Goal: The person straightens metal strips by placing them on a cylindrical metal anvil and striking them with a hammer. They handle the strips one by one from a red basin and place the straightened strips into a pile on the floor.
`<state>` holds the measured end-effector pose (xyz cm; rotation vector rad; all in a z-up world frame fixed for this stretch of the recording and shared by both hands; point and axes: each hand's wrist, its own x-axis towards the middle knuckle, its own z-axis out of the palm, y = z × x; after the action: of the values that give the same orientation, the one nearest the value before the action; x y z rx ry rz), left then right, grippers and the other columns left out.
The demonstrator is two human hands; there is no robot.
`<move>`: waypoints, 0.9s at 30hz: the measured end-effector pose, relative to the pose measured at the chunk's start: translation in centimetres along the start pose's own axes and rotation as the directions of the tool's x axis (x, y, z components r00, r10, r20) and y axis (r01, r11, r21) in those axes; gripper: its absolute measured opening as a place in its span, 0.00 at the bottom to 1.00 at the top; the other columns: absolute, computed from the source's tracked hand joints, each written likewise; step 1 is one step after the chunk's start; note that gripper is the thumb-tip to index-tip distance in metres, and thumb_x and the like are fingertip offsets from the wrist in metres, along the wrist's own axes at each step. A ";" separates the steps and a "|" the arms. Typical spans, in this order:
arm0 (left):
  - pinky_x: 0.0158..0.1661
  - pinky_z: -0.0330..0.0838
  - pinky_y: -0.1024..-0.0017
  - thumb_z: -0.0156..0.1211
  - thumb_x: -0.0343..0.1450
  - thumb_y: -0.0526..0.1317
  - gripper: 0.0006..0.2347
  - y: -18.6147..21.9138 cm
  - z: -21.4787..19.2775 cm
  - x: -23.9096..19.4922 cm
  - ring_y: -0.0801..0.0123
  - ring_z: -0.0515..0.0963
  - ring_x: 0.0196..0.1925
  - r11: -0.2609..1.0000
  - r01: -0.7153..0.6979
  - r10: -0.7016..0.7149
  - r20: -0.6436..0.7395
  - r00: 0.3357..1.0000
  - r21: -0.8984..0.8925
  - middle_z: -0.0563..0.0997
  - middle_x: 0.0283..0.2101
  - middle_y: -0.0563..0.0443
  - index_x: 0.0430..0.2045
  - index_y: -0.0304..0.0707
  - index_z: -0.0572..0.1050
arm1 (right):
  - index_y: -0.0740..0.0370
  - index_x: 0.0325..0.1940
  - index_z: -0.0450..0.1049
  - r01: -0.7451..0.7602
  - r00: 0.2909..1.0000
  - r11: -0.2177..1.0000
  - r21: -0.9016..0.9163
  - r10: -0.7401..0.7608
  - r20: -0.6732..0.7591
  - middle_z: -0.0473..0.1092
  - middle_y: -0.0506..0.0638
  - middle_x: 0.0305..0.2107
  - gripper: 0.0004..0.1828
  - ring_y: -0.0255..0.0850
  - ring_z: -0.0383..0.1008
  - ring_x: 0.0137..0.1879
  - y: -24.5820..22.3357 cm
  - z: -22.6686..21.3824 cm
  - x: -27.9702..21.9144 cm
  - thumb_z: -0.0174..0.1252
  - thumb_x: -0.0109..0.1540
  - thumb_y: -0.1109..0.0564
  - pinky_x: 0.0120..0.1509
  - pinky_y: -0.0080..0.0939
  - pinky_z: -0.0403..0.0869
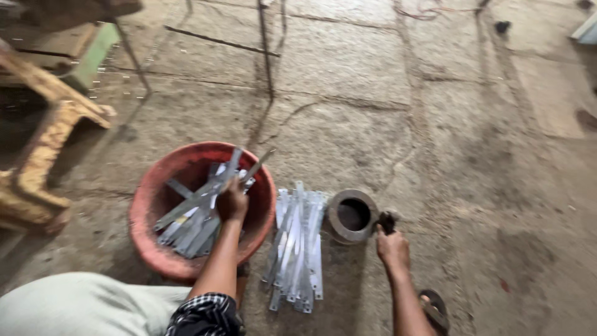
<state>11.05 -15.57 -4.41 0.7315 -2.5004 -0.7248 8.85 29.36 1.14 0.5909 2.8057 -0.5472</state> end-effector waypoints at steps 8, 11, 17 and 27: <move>0.51 0.73 0.51 0.63 0.67 0.57 0.14 16.9 6.8 -1.0 0.51 0.84 0.47 0.961 -0.266 0.247 0.648 0.720 -0.072 0.86 0.42 0.46 0.36 0.54 0.85 | 0.71 0.47 0.80 -0.090 0.996 0.995 0.046 0.090 0.012 0.74 0.74 0.45 0.37 0.68 0.74 0.57 -1.7 -1.3 -1.1 0.54 0.63 0.30 0.59 0.63 0.73; 0.50 0.76 0.54 0.62 0.68 0.58 0.15 17.4 8.9 -1.2 0.52 0.83 0.50 0.962 -0.272 0.189 0.706 0.682 0.005 0.84 0.45 0.46 0.39 0.57 0.84 | 0.70 0.47 0.80 -0.102 0.994 0.994 0.035 0.101 0.035 0.74 0.75 0.46 0.38 0.68 0.74 0.58 -3.1 -3.0 -1.4 0.54 0.63 0.29 0.60 0.63 0.73; 0.51 0.76 0.55 0.62 0.68 0.59 0.15 17.0 9.5 0.1 0.53 0.83 0.51 0.977 -0.208 0.102 0.748 0.655 0.049 0.84 0.48 0.47 0.42 0.62 0.84 | 0.65 0.48 0.79 0.045 0.999 0.978 0.205 -0.044 -0.011 0.76 0.68 0.30 0.28 0.59 0.77 0.34 -9.4 -7.6 -2.1 0.49 0.68 0.38 0.38 0.61 0.75; 0.51 0.77 0.56 0.63 0.69 0.56 0.14 18.6 8.4 0.9 0.54 0.83 0.51 0.975 -0.205 0.056 0.798 0.601 0.087 0.84 0.48 0.46 0.43 0.60 0.84 | 0.65 0.38 0.80 0.263 0.961 0.955 0.137 -0.247 -0.125 0.73 0.53 0.22 0.20 0.40 0.72 0.20 -9.5 0.2 2.2 0.55 0.67 0.45 0.21 0.40 0.69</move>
<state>-0.85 0.31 0.29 0.2625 -3.4257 -0.9347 2.88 21.95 3.23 0.2911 2.9818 -0.8088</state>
